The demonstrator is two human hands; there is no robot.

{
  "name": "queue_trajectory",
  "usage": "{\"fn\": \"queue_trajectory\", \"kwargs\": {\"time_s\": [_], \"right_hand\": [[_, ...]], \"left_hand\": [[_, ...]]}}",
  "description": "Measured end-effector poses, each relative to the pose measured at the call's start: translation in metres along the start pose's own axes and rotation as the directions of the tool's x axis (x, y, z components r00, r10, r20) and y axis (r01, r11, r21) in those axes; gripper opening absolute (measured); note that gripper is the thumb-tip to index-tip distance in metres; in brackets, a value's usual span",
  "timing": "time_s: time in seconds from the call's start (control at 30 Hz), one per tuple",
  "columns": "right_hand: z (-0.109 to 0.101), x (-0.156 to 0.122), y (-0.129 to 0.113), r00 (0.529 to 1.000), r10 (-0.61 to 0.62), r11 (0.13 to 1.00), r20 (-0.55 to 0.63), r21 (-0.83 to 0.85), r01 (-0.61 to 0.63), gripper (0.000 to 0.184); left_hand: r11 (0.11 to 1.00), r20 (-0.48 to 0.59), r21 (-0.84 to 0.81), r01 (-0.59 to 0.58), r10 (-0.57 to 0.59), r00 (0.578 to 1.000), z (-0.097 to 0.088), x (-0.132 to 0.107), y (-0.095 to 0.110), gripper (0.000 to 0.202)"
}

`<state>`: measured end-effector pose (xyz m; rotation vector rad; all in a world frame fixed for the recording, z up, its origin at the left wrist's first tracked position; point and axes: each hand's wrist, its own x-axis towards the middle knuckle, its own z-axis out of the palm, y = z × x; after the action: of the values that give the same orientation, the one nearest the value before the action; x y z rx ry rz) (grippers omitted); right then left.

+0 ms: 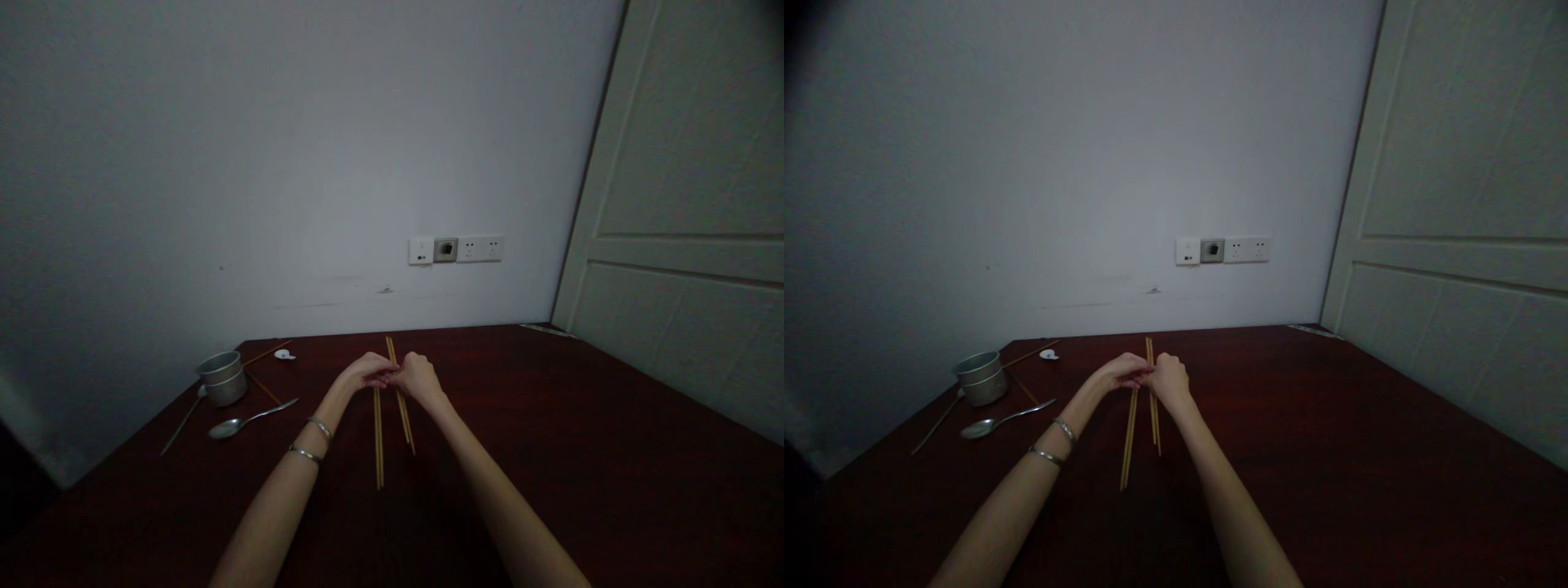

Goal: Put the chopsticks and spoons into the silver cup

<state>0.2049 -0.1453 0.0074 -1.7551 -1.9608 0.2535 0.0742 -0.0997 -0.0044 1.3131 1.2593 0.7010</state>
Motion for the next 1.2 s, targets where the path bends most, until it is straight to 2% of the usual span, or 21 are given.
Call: {"fn": "queue_trajectory", "kwargs": {"time_s": [0.13, 0.27, 0.37, 0.47, 0.63, 0.83, 1.07, 1.2], "right_hand": [[0.006, -0.002, 0.0, 0.999, 0.042, 0.999, 0.015, 0.019, -0.042, 0.055], [0.012, -0.006, 0.001, 0.995, 0.089, 0.996, 0.053, 0.022, -0.091, 0.042], [0.017, -0.012, 0.0, 0.992, 0.089, 0.996, 0.093, -0.015, -0.088, 0.04], [0.023, -0.019, -0.002, 0.989, 0.076, 0.996, 0.127, -0.057, -0.069, 0.043], [0.033, -0.027, -0.007, 0.983, 0.061, 0.992, 0.172, -0.12, -0.041, 0.042], [0.037, -0.03, -0.012, 0.987, 0.024, 0.988, 0.161, -0.156, 0.001, 0.046], [0.029, -0.033, -0.012, 0.98, -0.008, 0.991, 0.2, -0.126, 0.033, 0.035], [0.031, -0.03, -0.009, 0.979, 0.0, 0.994, 0.204, -0.108, 0.023, 0.037]], "left_hand": [[0.999, 0.057, 0.031, -0.013, 0.011, 0.998, -0.001, -0.001, -0.002, 0.025], [0.995, 0.067, 0.094, 0.039, -0.045, 0.997, -0.012, -0.003, 0.0, 0.033], [0.987, -0.016, 0.146, 0.066, -0.065, 0.998, -0.027, -0.005, 0.0, 0.034], [0.988, -0.114, 0.13, 0.082, -0.067, 0.991, -0.043, -0.004, -0.007, 0.029], [0.978, -0.178, 0.107, 0.179, -0.158, 0.971, -0.057, 0.003, -0.025, 0.025], [0.975, -0.182, 0.076, 0.207, -0.19, 0.965, -0.063, 0.007, -0.038, 0.023], [0.974, -0.186, 0.074, 0.212, -0.195, 0.963, -0.061, 0.003, -0.038, 0.018], [0.973, -0.185, 0.072, 0.221, -0.205, 0.961, -0.06, 0.001, -0.038, 0.018]]}}
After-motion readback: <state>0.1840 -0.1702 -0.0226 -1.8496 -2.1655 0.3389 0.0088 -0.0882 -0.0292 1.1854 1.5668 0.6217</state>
